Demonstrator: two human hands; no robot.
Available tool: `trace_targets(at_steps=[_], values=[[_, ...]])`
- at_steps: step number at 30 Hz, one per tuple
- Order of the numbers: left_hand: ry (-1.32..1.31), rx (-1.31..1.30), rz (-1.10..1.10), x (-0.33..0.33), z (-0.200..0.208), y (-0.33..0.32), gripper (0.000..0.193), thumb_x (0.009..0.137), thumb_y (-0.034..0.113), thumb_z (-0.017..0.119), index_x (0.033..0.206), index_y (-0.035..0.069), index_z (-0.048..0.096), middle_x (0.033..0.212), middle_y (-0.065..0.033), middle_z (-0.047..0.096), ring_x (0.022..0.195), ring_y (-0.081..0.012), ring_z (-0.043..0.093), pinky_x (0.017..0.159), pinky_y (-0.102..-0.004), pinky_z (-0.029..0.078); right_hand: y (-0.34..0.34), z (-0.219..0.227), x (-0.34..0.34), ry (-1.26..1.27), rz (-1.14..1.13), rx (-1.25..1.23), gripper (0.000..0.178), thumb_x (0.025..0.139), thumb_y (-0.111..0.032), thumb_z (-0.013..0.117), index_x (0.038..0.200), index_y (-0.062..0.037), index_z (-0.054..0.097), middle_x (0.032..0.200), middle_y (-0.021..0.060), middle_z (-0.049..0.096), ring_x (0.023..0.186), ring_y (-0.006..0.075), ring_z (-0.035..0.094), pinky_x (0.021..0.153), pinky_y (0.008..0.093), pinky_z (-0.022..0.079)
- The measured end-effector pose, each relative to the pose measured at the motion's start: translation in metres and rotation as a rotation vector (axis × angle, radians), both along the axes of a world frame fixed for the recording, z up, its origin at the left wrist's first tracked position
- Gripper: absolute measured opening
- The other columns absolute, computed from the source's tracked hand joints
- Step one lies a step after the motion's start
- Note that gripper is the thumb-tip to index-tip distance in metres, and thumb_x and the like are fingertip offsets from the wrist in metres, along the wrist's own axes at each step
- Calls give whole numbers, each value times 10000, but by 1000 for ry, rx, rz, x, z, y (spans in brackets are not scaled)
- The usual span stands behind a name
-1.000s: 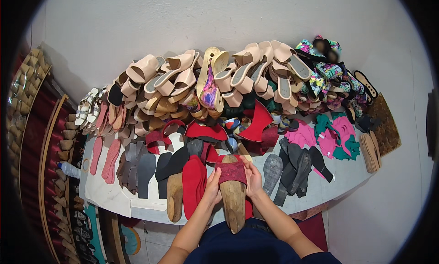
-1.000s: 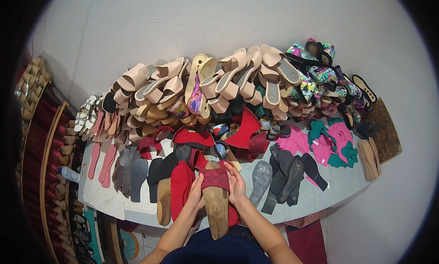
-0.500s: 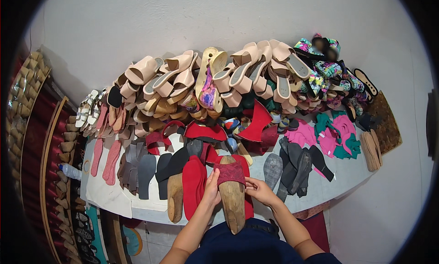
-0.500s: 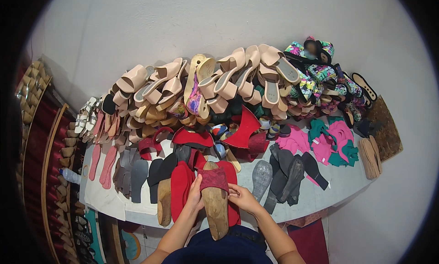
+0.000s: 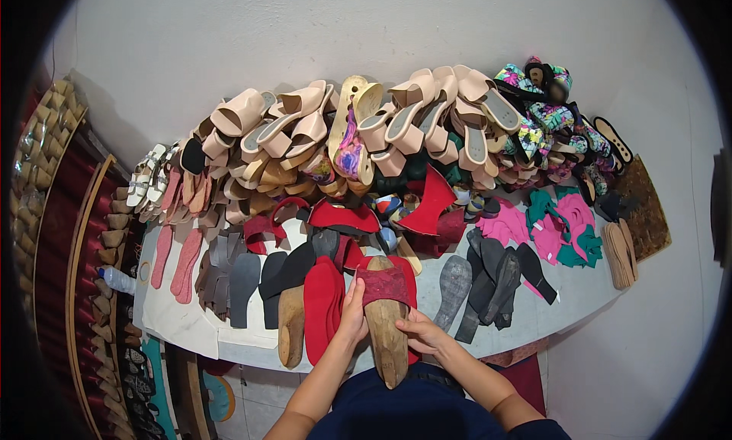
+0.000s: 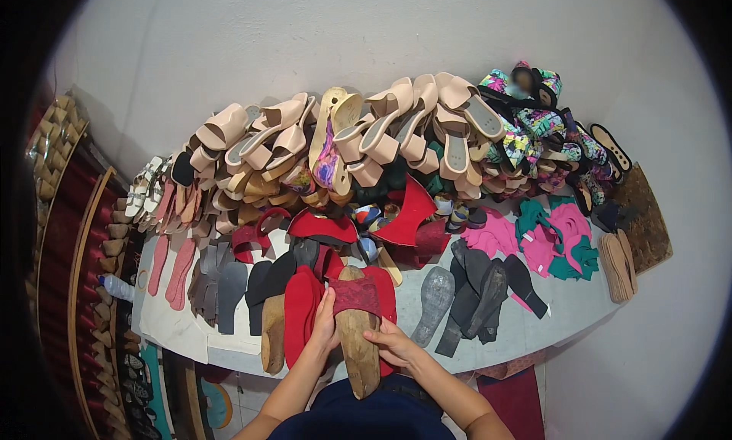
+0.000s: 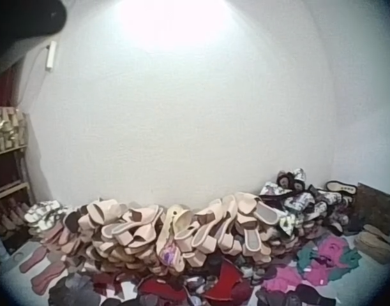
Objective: Assembling shoe uppers on wooden lasts and preparing them for further manufacturing steps on a workshop table.
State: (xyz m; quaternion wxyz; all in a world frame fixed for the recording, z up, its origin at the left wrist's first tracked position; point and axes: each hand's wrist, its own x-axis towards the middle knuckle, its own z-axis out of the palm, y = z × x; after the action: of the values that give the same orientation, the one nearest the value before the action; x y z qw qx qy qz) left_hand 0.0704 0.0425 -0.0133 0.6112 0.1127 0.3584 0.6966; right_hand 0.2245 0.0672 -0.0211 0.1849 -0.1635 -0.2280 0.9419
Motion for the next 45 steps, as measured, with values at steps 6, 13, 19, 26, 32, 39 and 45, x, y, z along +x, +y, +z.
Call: trace_targets(at_steps=[6,13,19,26,32,39,45], values=[[16,-81,132,5,0,2,413,900,333,386,1212,63,364,1123,-102,499,998,-210,511,871,-356,412,2,3,3,19,39,-12,620,782,-137,610,1284,-62,254,1204,64,426,1106,180,428,936,341,334],[-56,-37,-107,-7,-4,-1,473,910,342,348,1289,66,282,1216,-102,436,1094,-210,445,922,-344,361,-9,8,2,-125,13,-89,620,801,-182,591,1297,-105,228,1206,71,427,1096,205,449,924,370,366],[226,-105,-232,-25,-5,3,697,856,563,178,1230,7,369,1194,-131,468,1080,-241,466,939,-367,339,0,-10,0,25,93,-100,702,792,-176,602,1321,-138,141,1276,67,339,1134,222,406,931,402,354],[-255,59,-338,-22,2,16,929,729,738,173,1257,-14,307,1201,-238,425,1088,-352,449,934,-447,339,2,-2,-7,41,93,-101,717,782,-194,607,1320,-122,138,1248,87,365,1127,230,414,920,404,366],[-323,55,-180,-22,-6,8,833,776,666,255,1210,-37,363,1141,-229,484,1029,-342,494,908,-428,370,-10,7,-15,-204,-15,-44,608,818,-254,568,1252,-32,204,1215,160,367,1130,230,402,908,365,377],[-333,35,-20,-33,-14,-2,758,787,641,302,1175,-1,407,1098,-185,517,987,-323,517,869,-441,397,-35,43,-11,-501,6,1146,1048,673,-333,690,1323,11,-56,1328,274,130,1259,354,158,1007,403,203],[-293,-74,76,-34,-2,7,695,787,630,327,1142,45,451,1074,-140,535,977,-300,520,860,-446,402,-22,37,-9,-486,40,960,872,671,-83,580,1354,-66,38,1349,196,169,1264,259,178,1012,328,187]])
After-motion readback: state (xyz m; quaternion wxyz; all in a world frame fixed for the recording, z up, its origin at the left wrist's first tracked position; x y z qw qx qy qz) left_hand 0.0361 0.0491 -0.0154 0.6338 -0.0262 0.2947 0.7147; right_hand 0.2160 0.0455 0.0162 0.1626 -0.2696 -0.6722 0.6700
